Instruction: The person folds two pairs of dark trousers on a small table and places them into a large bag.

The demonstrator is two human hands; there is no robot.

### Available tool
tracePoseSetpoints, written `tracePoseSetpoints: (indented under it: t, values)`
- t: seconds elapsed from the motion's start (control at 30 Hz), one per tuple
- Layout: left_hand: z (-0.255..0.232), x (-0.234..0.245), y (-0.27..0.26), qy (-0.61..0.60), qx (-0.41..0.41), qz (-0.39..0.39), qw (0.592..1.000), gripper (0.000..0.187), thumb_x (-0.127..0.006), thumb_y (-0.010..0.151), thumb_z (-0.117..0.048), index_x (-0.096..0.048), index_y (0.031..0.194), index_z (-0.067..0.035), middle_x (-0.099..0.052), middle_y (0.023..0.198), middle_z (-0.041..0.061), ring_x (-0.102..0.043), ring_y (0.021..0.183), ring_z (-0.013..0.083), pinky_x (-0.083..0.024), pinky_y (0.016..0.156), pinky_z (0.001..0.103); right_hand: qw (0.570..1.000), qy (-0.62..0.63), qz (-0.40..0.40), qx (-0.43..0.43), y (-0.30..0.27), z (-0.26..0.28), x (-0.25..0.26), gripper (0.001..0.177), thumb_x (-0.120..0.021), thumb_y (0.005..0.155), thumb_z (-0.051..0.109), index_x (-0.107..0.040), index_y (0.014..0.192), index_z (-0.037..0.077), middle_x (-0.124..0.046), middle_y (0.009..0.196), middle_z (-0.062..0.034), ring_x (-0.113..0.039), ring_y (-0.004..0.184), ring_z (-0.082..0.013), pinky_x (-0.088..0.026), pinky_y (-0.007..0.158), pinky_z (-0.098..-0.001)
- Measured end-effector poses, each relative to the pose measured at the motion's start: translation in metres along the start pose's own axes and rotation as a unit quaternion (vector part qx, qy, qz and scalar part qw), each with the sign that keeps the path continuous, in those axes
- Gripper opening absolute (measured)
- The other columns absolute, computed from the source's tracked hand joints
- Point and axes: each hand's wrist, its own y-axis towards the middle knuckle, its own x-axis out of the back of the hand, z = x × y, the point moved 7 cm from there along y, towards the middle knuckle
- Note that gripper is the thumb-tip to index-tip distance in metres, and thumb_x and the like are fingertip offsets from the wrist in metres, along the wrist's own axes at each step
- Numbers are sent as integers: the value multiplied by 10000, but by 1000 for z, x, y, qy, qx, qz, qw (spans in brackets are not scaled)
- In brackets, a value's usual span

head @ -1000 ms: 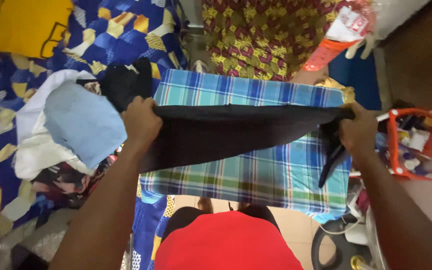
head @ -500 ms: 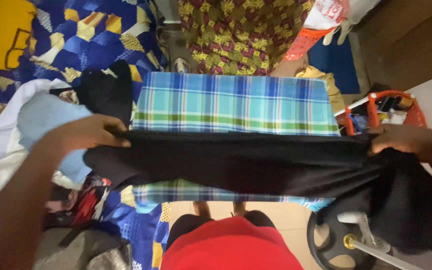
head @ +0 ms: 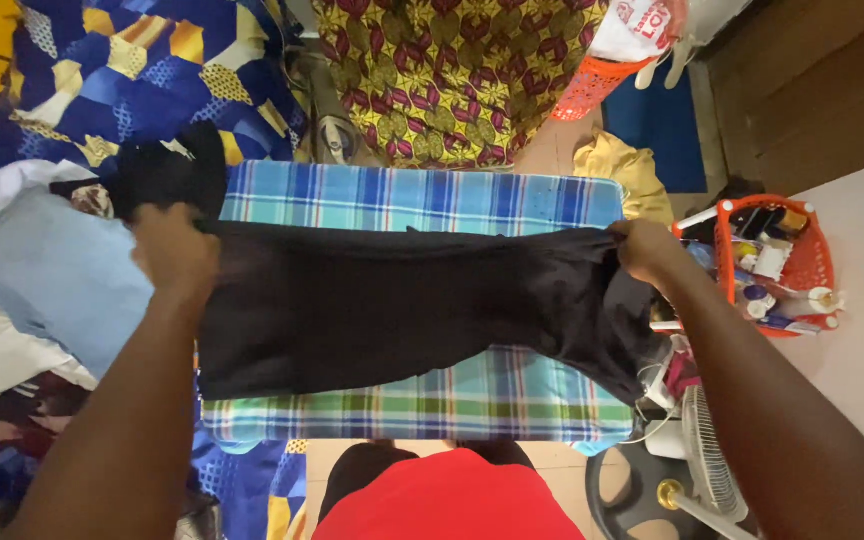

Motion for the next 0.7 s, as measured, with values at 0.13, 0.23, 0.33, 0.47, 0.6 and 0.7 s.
tracePoseSetpoints:
  t: [0.13,0.23,0.33,0.47,0.6,0.7]
  values:
    - [32,-14,11,21,120,65,990,396,-665,831,-169,-723,1214,-88,-710,1088,262,-666,985,459,-524,807,555,998,8,-53,-45,-4,9,50,354,-583,893,124,-742,1205,170,-713,1131,-219,-648,1087,-441,-506,907,-534]
    - [65,-63,4,-246,305,130,911,456,-480,906,-142,-574,1351,-107,-695,1102,212,-746,770,366,-594,641,451,994,-46,-92,-44,5,20,73,355,-605,871,96,-752,1188,160,-738,1094,-205,-671,1077,-426,-530,906,-524]
    - [82,-134,9,-534,429,215,696,578,-343,1070,-464,-570,1263,31,-730,1025,245,-688,682,338,-500,567,384,974,-146,-153,-77,22,17,91,336,-632,884,73,-764,1177,172,-711,1106,-177,-645,1084,-426,-519,877,-536]
    - [126,-160,30,-548,303,43,778,452,-497,865,-68,-683,1276,-84,-720,977,123,-673,693,196,-552,594,338,967,-119,-220,-51,25,11,105,465,-697,799,81,-756,1242,210,-631,1128,-162,-592,1123,-399,-484,887,-542]
    - [168,-201,24,-768,305,-26,562,400,-662,917,-21,-714,1310,32,-679,1053,127,-642,847,198,-597,811,327,977,-147,-149,-35,8,12,81,434,-752,781,172,-768,1210,235,-624,1148,-196,-606,1087,-411,-516,885,-514]
    - [179,-204,-9,-791,394,-43,467,345,-679,898,-82,-708,1228,13,-710,1125,107,-690,905,226,-579,803,353,984,-170,-25,-48,-2,2,40,377,-695,875,215,-764,1239,290,-705,1147,-152,-671,1091,-387,-556,903,-509]
